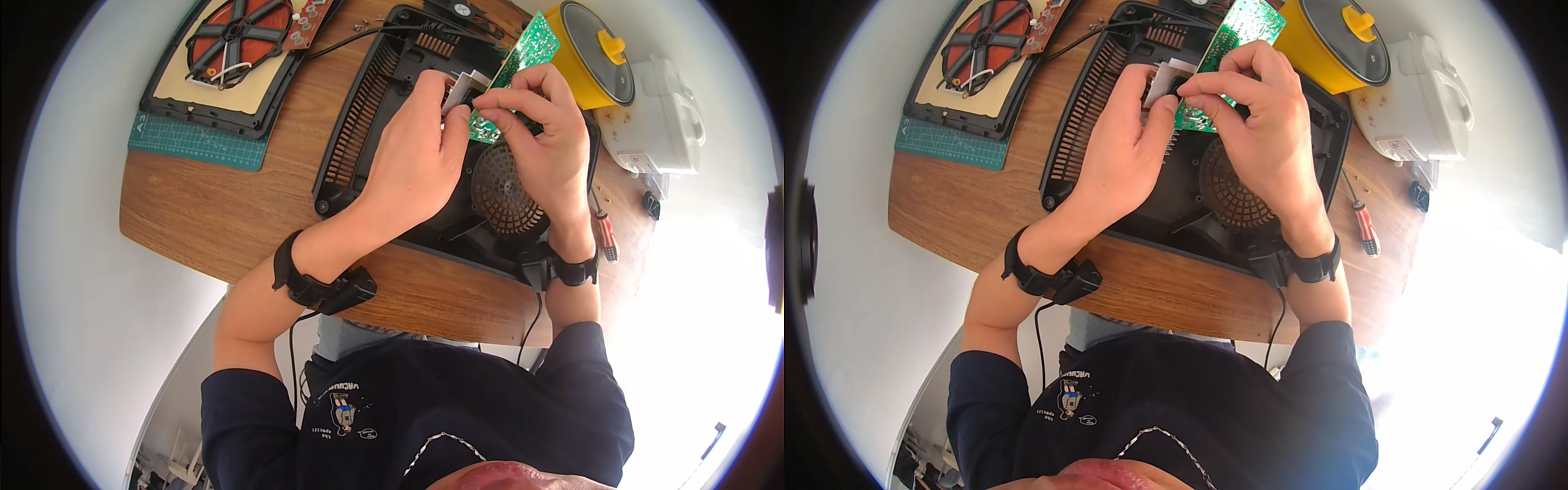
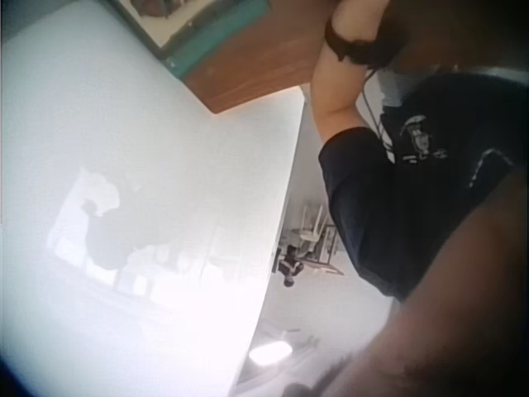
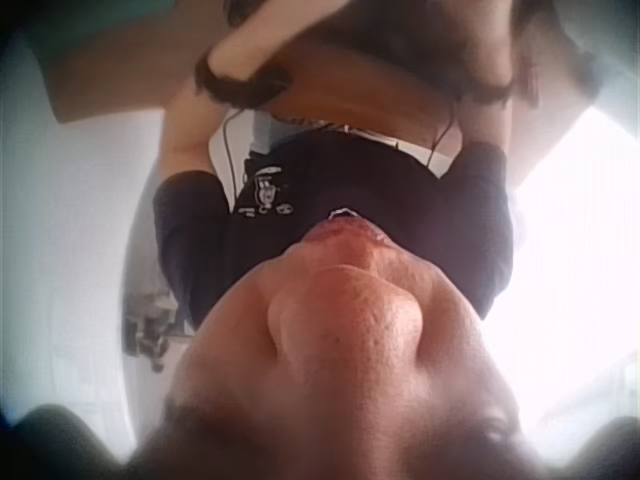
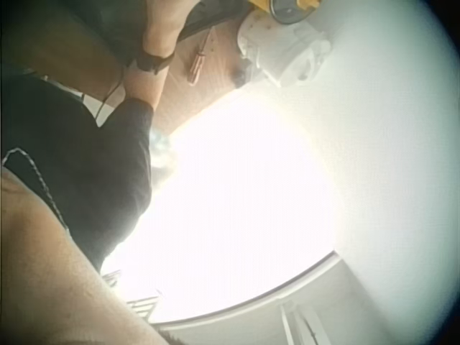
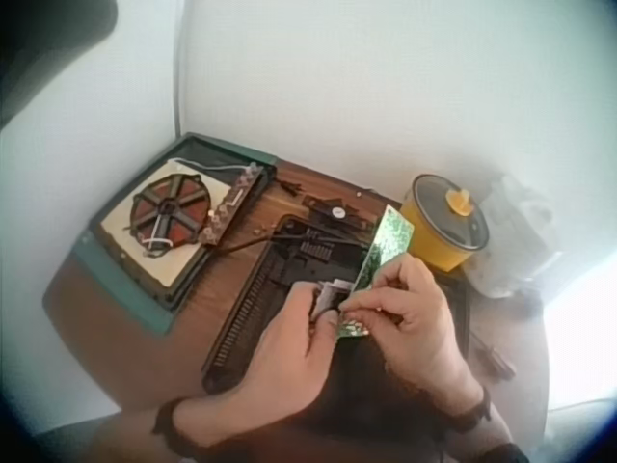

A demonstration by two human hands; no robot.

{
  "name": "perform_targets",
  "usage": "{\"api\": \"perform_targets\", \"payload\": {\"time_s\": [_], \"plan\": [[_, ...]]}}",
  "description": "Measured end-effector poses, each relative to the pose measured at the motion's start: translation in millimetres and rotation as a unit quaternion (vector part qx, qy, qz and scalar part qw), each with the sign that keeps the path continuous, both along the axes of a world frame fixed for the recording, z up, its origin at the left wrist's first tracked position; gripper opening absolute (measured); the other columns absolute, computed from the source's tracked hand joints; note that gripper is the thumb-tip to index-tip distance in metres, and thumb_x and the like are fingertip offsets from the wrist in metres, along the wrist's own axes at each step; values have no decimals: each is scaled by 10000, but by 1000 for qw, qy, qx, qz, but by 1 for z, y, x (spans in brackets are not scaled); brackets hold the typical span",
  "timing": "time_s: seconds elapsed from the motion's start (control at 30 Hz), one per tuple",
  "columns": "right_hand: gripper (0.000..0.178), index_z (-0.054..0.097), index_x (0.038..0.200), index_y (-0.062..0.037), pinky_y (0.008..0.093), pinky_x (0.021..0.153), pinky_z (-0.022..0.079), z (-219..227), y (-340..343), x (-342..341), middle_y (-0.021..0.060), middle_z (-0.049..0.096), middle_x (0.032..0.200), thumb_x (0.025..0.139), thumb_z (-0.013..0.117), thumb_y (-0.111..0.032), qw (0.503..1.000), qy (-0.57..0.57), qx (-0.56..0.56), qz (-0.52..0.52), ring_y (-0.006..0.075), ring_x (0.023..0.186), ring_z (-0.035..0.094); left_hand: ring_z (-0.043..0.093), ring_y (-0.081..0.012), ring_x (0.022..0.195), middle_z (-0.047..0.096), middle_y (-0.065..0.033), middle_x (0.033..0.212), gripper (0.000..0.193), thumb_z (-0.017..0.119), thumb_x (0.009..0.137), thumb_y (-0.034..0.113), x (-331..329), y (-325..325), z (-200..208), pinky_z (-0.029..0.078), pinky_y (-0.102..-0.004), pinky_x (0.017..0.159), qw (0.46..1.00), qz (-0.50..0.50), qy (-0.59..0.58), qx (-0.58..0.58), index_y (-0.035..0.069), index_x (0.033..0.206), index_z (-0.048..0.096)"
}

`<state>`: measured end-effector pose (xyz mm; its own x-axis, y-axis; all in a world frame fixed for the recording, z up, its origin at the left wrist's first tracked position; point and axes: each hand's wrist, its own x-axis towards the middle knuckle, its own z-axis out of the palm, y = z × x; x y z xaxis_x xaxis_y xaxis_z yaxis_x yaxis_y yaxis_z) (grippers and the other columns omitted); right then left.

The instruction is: The person attaches a metal heatsink to a green circuit board using a screwdriver. They then place the assembly into a black plastic housing and secure it with screws.

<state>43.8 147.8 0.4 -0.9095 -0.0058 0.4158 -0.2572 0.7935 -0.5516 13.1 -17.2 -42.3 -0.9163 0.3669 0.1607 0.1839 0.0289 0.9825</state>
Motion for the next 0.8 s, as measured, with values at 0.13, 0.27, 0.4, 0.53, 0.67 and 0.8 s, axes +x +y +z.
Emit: {"api": "perform_targets", "payload": {"time_s": [0.13, 0.27, 0.4, 0.53, 0.67, 0.8], "plan": [[131, 803, 933, -123, 343, 822, 454, -2, 1, 0, 9, 540, 867, 806, 796, -94, 1000, -5, 22, -7, 205, 879, 555, 649, -429, 801, 652, -227, 885, 158, 548, 1018, 100, 0, 0, 1, 493, -480, 711, 1000, -3, -8, -5, 2, 1133, 501], [127, 804, 930, -135, 346, 848, 435, 2, -1, 0, 0, 552, 872, 808, 795, -99, 999, 9, 52, -1, 204, 886, 558, 650, -433, 810, 652, -226, 891, 157, 549, 1015, 95, 0, 0, 1, 494, -479, 713, 1000, 2, 12, -12, 2, 1132, 502], [126, 802, 933, -136, 341, 855, 428, -1, -1, -1, -10, 594, 908, 813, 790, -97, 999, 12, 33, -1, 199, 909, 579, 639, -348, 798, 644, -187, 900, 174, 543, 1026, 114, 0, 0, -3, 495, -434, 705, 1000, -2, 20, -13, 9, 1159, 505], [118, 795, 930, -132, 337, 855, 419, 0, -1, 0, -14, 618, 932, 820, 784, -92, 999, 20, 33, -14, 190, 924, 597, 601, -178, 762, 614, -112, 900, 207, 526, 1052, 144, 0, -2, -3, 493, -345, 689, 999, -19, 3, -26, 22, 1219, 510], [98, 781, 906, -125, 334, 830, 404, 1, 0, 0, -24, 618, 921, 817, 786, -84, 997, 43, 69, -7, 183, 903, 598, 588, -165, 756, 607, -104, 899, 218, 532, 1051, 151, -1, -1, -5, 487, -335, 683, 999, -22, -5, -23, 16, 1221, 510], [101, 770, 889, -128, 334, 807, 391, -1, 0, -2, -33, 615, 911, 806, 792, -74, 994, 67, 86, 7, 180, 885, 595, 661, -401, 778, 660, -224, 863, 193, 554, 1014, 118, -1, -1, 0, 491, -472, 690, 999, -12, -27, -22, -10, 1150, 505]]}}
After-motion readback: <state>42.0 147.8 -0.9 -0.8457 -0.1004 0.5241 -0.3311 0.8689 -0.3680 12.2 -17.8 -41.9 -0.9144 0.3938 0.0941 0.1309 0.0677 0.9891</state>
